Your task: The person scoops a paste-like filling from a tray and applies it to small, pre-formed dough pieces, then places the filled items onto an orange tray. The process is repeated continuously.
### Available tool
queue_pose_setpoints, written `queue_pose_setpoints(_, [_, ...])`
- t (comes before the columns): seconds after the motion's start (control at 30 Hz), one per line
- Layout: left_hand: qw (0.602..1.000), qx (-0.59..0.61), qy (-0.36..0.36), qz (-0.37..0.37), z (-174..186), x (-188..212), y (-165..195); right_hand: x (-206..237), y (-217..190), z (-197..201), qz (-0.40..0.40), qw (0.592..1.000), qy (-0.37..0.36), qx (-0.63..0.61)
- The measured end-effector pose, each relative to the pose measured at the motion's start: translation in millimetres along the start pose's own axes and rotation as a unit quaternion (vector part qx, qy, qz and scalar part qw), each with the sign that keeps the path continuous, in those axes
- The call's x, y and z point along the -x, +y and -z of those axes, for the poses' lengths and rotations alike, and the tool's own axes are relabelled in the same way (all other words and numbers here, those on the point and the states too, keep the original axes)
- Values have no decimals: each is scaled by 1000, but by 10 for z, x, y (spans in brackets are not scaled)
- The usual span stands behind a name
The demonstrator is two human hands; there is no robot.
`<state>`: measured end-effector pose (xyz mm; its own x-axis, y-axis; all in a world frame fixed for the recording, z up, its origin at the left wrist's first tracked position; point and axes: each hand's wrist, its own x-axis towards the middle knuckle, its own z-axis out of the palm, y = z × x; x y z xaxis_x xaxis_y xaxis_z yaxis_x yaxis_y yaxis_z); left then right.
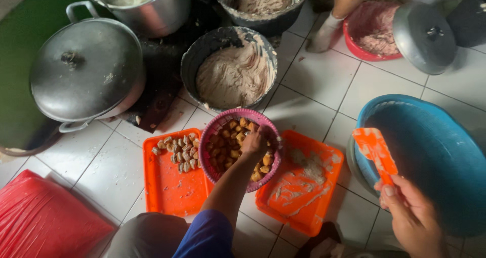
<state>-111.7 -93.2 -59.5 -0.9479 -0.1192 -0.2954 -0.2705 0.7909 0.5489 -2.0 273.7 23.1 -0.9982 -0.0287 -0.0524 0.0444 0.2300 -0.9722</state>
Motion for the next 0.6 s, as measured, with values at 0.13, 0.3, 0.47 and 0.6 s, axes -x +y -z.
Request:
queue_pose_setpoints(0.13, [998,-59,13,-2,99,78,281,-16,-60,19,-4,999,7,34])
queue_pose_setpoints(0.3, [986,21,157,-46,53,162,364,-35,-236,-69,2,991,-3,132])
queue_pose_setpoints(0.47, [894,410,178,-39,36,488,367,-60,-406,-252,19,978,-34,205])
queue_pose_setpoints(0.6, [754,651,71,50,40,927,370,-93,-495,-563,62,991,-40,114])
